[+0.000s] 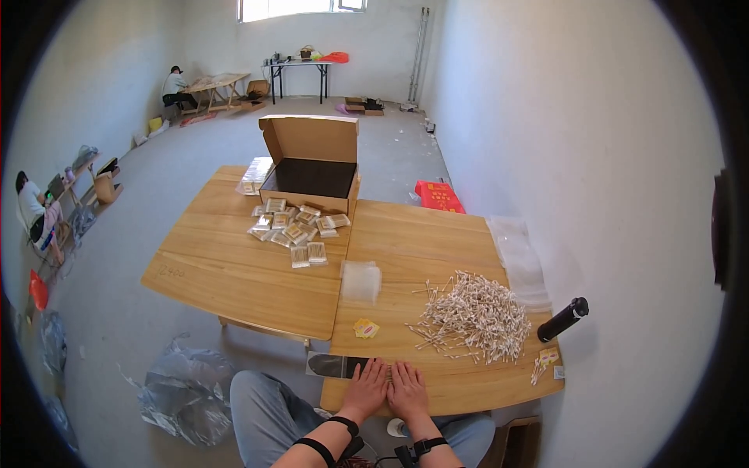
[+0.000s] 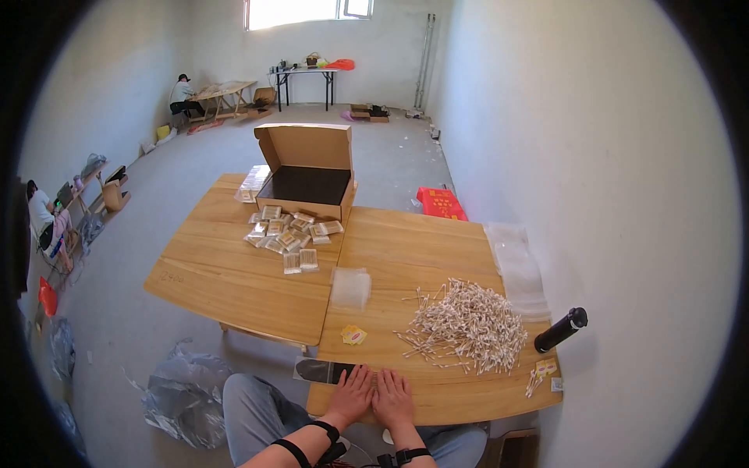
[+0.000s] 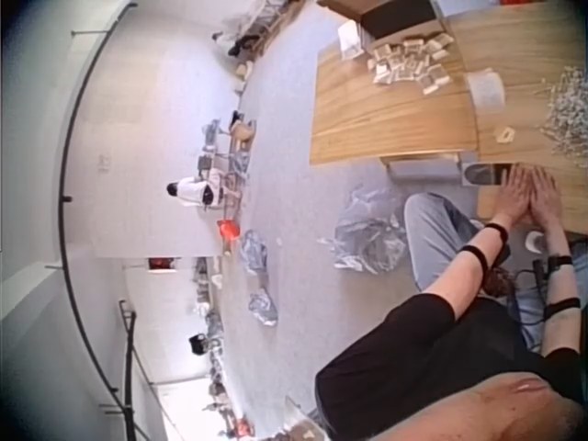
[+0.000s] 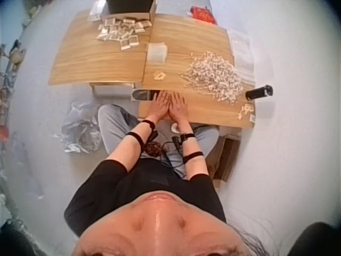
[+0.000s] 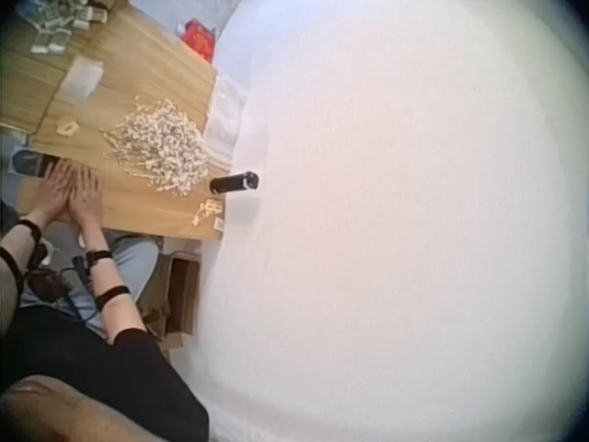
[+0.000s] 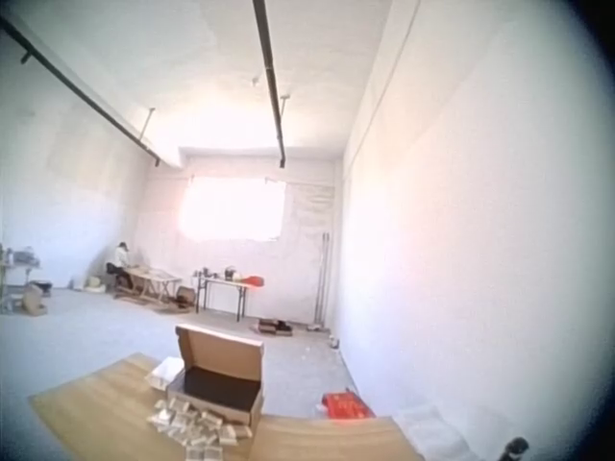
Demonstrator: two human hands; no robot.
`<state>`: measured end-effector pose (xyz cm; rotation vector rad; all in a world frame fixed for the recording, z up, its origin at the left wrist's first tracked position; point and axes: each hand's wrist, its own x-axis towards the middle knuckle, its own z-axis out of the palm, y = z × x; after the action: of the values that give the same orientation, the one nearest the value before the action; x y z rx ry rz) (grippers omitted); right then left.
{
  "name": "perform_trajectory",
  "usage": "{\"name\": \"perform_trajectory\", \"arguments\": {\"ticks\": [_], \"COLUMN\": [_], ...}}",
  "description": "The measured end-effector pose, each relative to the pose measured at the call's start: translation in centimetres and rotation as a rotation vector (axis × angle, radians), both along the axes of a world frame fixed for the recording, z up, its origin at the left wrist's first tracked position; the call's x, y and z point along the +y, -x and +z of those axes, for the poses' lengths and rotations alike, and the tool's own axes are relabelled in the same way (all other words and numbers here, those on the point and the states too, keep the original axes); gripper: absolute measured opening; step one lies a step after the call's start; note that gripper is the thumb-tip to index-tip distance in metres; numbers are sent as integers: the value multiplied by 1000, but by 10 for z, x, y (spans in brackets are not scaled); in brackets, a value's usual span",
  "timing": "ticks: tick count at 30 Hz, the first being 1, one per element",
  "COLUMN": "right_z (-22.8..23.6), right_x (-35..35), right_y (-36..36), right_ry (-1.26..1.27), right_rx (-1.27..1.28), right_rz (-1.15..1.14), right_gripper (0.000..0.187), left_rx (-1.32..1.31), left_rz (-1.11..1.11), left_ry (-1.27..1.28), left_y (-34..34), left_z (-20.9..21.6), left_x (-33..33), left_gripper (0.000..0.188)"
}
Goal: Group multiple cotton swabs together and insert them into small plastic bags.
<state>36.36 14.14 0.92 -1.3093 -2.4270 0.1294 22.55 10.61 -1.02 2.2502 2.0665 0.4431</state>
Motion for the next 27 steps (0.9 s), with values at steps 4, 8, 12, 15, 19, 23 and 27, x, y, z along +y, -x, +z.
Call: {"name": "perform_trajectory", "arguments": {"ticks": [4, 8, 12, 15, 19, 23, 27], "right_z": [-1, -2, -9, -7, 10, 8, 0], "right_x": [0, 0, 3, 2, 4, 0, 1], "right_y": [3, 6, -1, -12, 8, 6, -3], "right_ry": [-1, -7, 24, -39, 39, 33, -33], "right_rx": [-8, 0, -14, -10, -44, -17, -22], "right_rz": [1, 13, -36, -45, 8, 72, -38], "right_gripper": [48, 48, 48, 47, 46, 47, 49], "left_rx": [10, -15, 4, -10, 29, 17, -7], "left_rz": [2, -1, -20, -56, -4, 6, -74], "left_ry": [-11, 7, 34, 60, 32, 111, 6], "left_y": [3, 7, -2, -6, 12, 6, -9], "left_z": [0, 4, 0, 3, -4, 6, -8], "left_x": [0, -1, 4, 6, 0, 3, 7], "left_gripper": [52, 52, 52, 52, 52, 52, 51]}}
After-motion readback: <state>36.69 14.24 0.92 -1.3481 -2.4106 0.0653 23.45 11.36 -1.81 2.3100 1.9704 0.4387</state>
